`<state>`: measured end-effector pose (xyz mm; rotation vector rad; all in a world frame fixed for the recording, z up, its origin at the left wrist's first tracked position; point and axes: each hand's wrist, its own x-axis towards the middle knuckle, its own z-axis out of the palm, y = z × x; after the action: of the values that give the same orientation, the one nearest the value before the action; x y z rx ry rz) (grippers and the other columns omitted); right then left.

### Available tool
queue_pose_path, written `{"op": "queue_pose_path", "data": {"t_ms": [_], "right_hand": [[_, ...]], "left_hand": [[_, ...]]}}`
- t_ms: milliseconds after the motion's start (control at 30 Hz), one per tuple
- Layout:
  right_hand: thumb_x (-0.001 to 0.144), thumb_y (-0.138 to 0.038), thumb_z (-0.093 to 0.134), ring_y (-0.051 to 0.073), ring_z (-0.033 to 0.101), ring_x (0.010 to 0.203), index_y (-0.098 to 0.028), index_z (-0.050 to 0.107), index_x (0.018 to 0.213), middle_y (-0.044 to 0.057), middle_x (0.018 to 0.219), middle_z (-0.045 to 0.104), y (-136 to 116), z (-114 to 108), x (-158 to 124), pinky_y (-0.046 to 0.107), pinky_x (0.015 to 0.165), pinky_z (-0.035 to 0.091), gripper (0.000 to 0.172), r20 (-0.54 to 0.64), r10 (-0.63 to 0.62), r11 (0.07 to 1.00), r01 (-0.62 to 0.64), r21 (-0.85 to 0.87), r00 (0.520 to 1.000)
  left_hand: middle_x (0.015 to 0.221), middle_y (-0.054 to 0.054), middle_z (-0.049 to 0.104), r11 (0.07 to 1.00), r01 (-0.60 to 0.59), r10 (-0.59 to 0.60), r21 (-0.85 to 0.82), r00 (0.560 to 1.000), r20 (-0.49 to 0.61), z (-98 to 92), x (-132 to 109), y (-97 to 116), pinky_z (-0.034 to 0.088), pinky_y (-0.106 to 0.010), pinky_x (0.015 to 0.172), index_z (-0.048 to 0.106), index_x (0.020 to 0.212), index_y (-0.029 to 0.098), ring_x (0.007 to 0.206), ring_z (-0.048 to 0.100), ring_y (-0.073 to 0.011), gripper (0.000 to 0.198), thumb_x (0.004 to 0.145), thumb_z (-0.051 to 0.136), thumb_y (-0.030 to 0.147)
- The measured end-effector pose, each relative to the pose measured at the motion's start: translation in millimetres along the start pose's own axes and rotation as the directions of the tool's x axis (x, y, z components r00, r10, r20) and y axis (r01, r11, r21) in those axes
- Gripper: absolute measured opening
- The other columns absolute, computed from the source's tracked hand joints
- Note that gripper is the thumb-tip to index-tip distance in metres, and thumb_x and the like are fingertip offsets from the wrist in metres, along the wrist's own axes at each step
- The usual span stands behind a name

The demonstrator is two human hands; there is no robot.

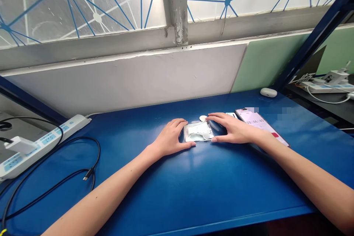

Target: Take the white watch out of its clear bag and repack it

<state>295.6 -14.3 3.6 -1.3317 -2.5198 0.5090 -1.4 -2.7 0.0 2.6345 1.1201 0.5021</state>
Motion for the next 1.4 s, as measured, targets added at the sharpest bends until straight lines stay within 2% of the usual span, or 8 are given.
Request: {"op": "queue_pose_path", "data": {"t_ms": [300, 500, 767, 867, 967, 1067, 1233, 1400], "right_hand": [[0.076, -0.069, 0.064, 0.039, 0.038, 0.140, -0.024, 0.039, 0.151, 0.015, 0.156, 0.039, -2, -2, -1, 0.054, 0.112, 0.036, 0.091, 0.018, -0.018, 0.999, 0.018, -0.038, 1.000], [0.080, -0.065, 0.064, 0.039, 0.038, 0.140, -0.029, 0.045, 0.148, 0.011, 0.156, 0.039, 0, -7, -3, 0.056, 0.110, 0.038, 0.079, 0.035, -0.073, 0.994, 0.076, -0.076, 0.997], [0.095, -0.034, 0.054, 0.027, 0.066, 0.107, -0.025, 0.069, 0.120, 0.009, 0.120, 0.072, -19, 0, 2, 0.043, 0.092, 0.052, 0.030, -0.231, -0.275, 0.960, 0.281, -0.007, 0.933], [0.096, -0.031, 0.053, 0.024, 0.070, 0.095, -0.024, 0.072, 0.113, 0.007, 0.107, 0.076, -27, 4, 3, 0.038, 0.085, 0.055, 0.026, -0.354, -0.190, 0.954, 0.257, 0.153, 0.916], [0.092, -0.040, 0.059, 0.024, 0.071, 0.087, -0.021, 0.075, 0.099, 0.006, 0.096, 0.077, -33, 3, 3, 0.036, 0.078, 0.057, 0.025, -0.412, 0.053, 0.922, 0.113, 0.369, 0.910], [0.088, -0.049, 0.062, 0.026, 0.071, 0.086, -0.018, 0.074, 0.094, 0.008, 0.094, 0.077, -36, 4, 6, 0.038, 0.075, 0.059, 0.034, -0.299, 0.198, 0.815, 0.013, 0.580, 0.933], [0.081, -0.051, 0.068, 0.023, 0.070, 0.072, -0.015, 0.071, 0.093, 0.008, 0.084, 0.074, -34, 12, 13, 0.036, 0.061, 0.060, 0.039, -0.125, 0.293, 0.638, -0.096, 0.764, 0.948], [0.084, -0.047, 0.066, 0.021, 0.070, 0.071, -0.016, 0.069, 0.104, 0.007, 0.085, 0.074, -29, 17, 13, 0.033, 0.060, 0.059, 0.036, -0.116, 0.251, 0.648, -0.078, 0.757, 0.961]], "left_hand": [[0.137, -0.017, 0.054, 1.000, -0.027, 0.027, 0.004, 1.000, 0.001, 0.5, 0, -2, 0.042, -0.050, 0.108, 0.055, 0.133, 0.015, 0.128, 0.050, -0.0357, 0.076, 0.076, 0.070, 0.063], [0.137, -0.019, 0.055, 0.995, -0.082, 0.081, 0.052, 0.997, 0.013, -0.2, -1, -4, 0.041, -0.049, 0.107, 0.057, 0.130, 0.010, 0.128, 0.049, -0.0331, 0.054, 0.098, 0.043, 0.050], [0.134, -0.018, 0.057, 0.993, -0.120, 0.120, 0.008, 0.993, 0.001, 0.5, -2, -9, 0.040, -0.049, 0.108, 0.060, 0.128, 0.012, 0.128, 0.050, -0.0314, 0.065, 0.102, 0.019, 0.055], [0.132, -0.017, 0.058, 0.987, -0.156, 0.156, -0.035, 0.988, -0.007, 0.3, -3, -9, 0.038, -0.048, 0.109, 0.057, 0.130, 0.012, 0.128, 0.049, -0.0307, 0.069, 0.102, 0.011, 0.054], [0.136, -0.018, 0.056, 0.990, -0.123, 0.122, -0.061, 0.992, -0.015, -0.2, -4, -8, 0.038, -0.049, 0.110, 0.048, 0.138, 0.012, 0.129, 0.048, -0.0316, 0.063, 0.101, 0.021, 0.055], [0.143, -0.020, 0.049, 0.995, -0.067, 0.066, -0.078, 0.998, -0.019, -0.1, -4, -6, 0.038, -0.050, 0.110, 0.032, 0.148, 0.012, 0.133, 0.046, -0.0334, 0.065, 0.098, 0.038, 0.054], [0.148, -0.018, 0.041, 0.992, -0.049, 0.041, -0.118, 0.997, -0.071, 1.4, -5, -4, 0.045, -0.049, 0.105, 0.015, 0.153, 0.022, 0.128, 0.052, -0.0319, 0.088, 0.086, 0.066, 0.047], [0.146, -0.016, 0.042, 0.988, -0.063, 0.050, -0.143, 0.994, -0.093, 2.6, -5, -5, 0.048, -0.051, 0.102, 0.011, 0.153, 0.026, 0.124, 0.055, -0.0317, 0.102, 0.078, 0.075, 0.051]]}}
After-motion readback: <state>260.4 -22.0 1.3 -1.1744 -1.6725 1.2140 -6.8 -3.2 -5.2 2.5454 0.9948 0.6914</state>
